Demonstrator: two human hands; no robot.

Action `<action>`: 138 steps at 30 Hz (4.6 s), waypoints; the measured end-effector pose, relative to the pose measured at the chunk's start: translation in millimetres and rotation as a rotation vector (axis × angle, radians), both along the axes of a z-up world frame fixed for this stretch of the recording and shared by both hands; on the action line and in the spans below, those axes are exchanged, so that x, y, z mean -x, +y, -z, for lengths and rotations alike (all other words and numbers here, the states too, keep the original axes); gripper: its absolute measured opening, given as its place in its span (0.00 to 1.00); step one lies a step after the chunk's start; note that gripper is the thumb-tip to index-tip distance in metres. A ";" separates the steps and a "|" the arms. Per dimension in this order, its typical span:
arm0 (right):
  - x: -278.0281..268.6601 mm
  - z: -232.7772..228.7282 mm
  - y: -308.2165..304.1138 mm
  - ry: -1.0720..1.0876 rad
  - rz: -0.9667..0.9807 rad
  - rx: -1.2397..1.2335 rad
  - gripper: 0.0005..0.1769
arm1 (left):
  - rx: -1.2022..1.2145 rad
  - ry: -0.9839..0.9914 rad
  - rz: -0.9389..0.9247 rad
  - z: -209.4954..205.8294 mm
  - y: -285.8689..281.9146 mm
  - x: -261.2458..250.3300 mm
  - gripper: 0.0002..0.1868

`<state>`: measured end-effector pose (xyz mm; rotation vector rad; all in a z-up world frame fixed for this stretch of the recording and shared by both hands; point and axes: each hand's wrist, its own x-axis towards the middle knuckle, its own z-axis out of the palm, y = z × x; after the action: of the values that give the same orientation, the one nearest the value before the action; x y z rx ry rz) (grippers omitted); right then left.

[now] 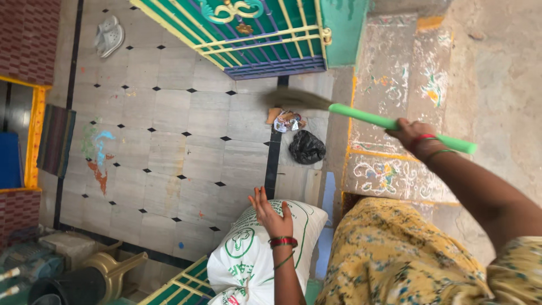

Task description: The person sweeps debris from a tiled floor and stairs using a broom, then uses a dustpan to collect the waste and place it into a black plastic bag.

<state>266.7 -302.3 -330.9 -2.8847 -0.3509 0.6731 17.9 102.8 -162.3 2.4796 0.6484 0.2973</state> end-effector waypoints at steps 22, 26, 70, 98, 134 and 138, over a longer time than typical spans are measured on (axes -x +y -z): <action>185.1 32.3 -45.8 0.627 0.453 -0.021 0.39 | -0.106 -0.152 0.707 -26.1 -137.3 -165.7 0.48; 161.2 40.6 -59.8 0.635 0.523 0.111 0.23 | -0.149 -0.208 0.826 -47.4 -166.0 -175.6 0.48; 160.6 15.7 -155.5 0.432 0.117 0.501 0.22 | -0.131 -0.151 0.682 -20.9 -133.5 -183.5 0.48; -96.5 -28.4 -40.2 0.350 0.638 -0.164 0.21 | -0.190 -0.222 0.627 -46.3 -186.9 -333.0 0.45; -194.6 67.2 -223.6 0.409 0.886 -0.029 0.20 | -0.214 -0.105 1.024 -45.3 -320.3 -512.4 0.39; -218.2 78.4 -245.4 0.385 1.140 -0.021 0.22 | -0.248 -0.106 1.099 -45.6 -327.8 -521.0 0.40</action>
<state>484.9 -547.7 -409.3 -2.2608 1.1981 0.8764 538.9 -225.0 -116.7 2.6126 -0.8522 0.0677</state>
